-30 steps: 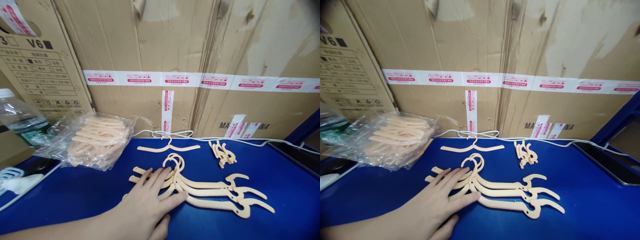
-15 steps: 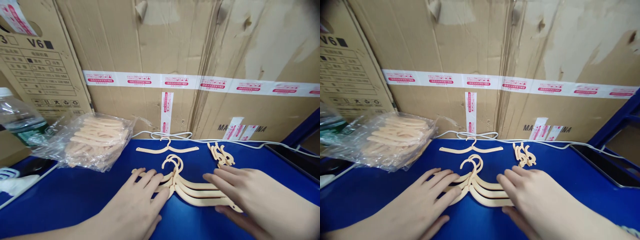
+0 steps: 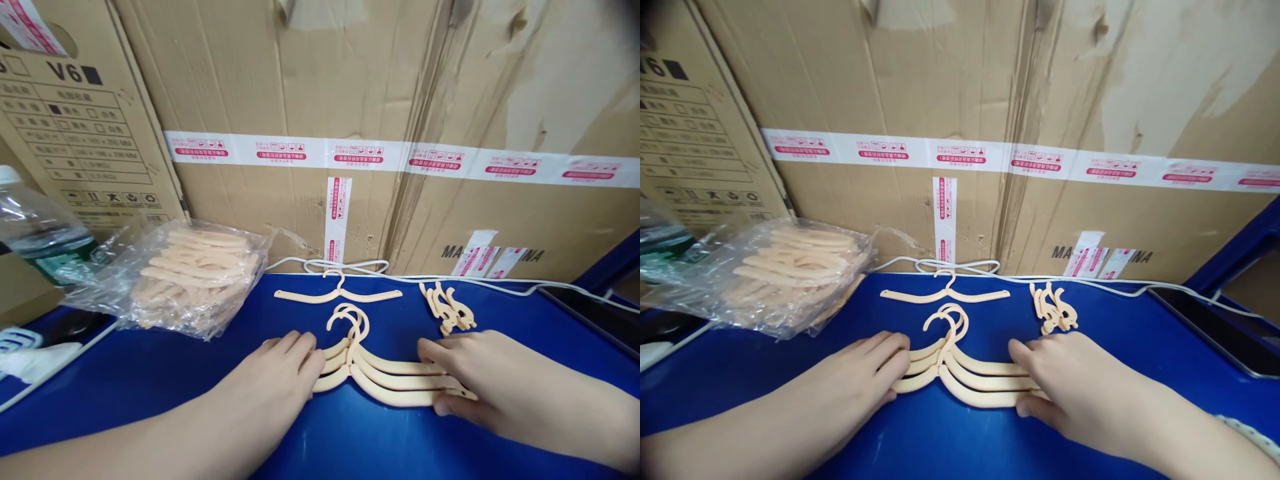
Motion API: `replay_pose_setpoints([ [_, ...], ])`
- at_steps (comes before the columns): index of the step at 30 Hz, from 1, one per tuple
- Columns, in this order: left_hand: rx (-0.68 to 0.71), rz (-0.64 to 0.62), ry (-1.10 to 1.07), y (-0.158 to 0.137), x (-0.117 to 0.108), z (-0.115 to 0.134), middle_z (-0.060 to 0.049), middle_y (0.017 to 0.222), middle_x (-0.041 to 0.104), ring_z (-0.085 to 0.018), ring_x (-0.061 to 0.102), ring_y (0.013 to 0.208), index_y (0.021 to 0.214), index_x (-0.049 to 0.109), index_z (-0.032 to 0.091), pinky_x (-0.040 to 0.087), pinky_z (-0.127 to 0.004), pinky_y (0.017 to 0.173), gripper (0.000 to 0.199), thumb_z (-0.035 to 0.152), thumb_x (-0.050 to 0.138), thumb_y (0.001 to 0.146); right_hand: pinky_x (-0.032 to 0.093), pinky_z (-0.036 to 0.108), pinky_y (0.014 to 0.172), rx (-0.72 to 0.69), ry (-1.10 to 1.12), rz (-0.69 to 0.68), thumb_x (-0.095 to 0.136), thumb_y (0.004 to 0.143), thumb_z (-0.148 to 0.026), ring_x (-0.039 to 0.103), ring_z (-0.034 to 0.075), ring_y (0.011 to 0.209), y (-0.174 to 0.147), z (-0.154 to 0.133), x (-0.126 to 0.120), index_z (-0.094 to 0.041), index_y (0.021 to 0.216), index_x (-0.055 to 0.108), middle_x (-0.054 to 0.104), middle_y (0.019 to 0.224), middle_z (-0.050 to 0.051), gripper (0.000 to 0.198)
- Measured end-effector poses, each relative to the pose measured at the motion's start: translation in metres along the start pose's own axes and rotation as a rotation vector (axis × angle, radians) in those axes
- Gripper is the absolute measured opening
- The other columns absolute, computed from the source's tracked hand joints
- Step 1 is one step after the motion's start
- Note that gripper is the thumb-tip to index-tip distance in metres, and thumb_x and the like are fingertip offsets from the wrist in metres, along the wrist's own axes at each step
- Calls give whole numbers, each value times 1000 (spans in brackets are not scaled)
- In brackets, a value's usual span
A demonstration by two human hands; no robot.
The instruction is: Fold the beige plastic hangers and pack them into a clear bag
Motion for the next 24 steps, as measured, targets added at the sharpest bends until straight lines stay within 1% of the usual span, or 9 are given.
replay_pose_setpoints([
  [2,-32,4,-25,0,1,-6,-15,108,70,-30,66,97,107,64,15,56,-41,81,38,3,41,79,38,32,52,-8,-12,18,62,86,-31,66,27,64,4,1,-1,-23,89,55,66,74,5,11],
  [5,-63,-106,-5,2,5,-13,-19,117,66,-34,64,103,114,62,11,55,-46,84,43,0,44,77,40,32,56,-13,-11,48,61,89,-32,65,26,67,9,3,-3,-23,87,52,66,78,5,13],
  [9,-60,-141,-62,5,3,-17,-16,115,66,-30,64,101,109,62,13,54,-41,87,30,2,49,85,42,31,57,-1,3,48,61,90,-34,64,25,69,13,7,-1,-22,86,50,65,80,4,16],
  [13,-67,-174,-59,4,-5,-19,-12,107,65,-28,64,93,101,61,15,53,-38,79,16,11,60,86,41,30,57,6,50,54,64,88,-34,64,23,69,11,11,-2,-23,86,50,65,80,2,18],
  [16,-90,-48,-146,6,-18,-29,-6,92,65,-24,63,81,87,56,18,50,-34,68,9,24,63,88,41,29,56,-22,147,83,66,87,-39,64,22,70,9,14,-6,-23,90,54,66,82,2,20],
  [19,-139,166,-254,13,-23,-49,-2,82,62,-20,60,72,85,49,20,47,-32,65,10,22,48,95,46,30,59,8,217,180,54,94,-43,65,22,72,10,25,-13,-23,101,57,67,86,4,21],
  [20,-145,231,-266,16,-21,-56,-2,86,62,-21,61,76,90,49,20,48,-33,67,6,19,45,94,47,31,60,34,216,217,49,95,-43,65,22,72,12,30,-15,-23,104,57,67,87,5,24],
  [22,-139,322,-296,22,-12,-71,-5,98,63,-21,62,89,100,48,19,51,-36,78,12,14,41,93,51,34,63,70,196,278,44,96,-43,66,23,73,16,40,-16,-22,107,58,68,92,8,27],
  [24,-115,339,-294,27,1,-82,-8,112,62,-22,60,107,107,50,19,49,-41,94,20,12,39,92,55,39,70,54,164,326,42,96,-39,68,26,83,20,48,-15,-20,110,59,68,102,12,29],
])
Point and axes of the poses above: each hand's wrist, its own y-axis towards the middle knuckle, its own x-axis out of the palm, z = x × y, the point moved 5 cm from there along y, towards the middle knuckle
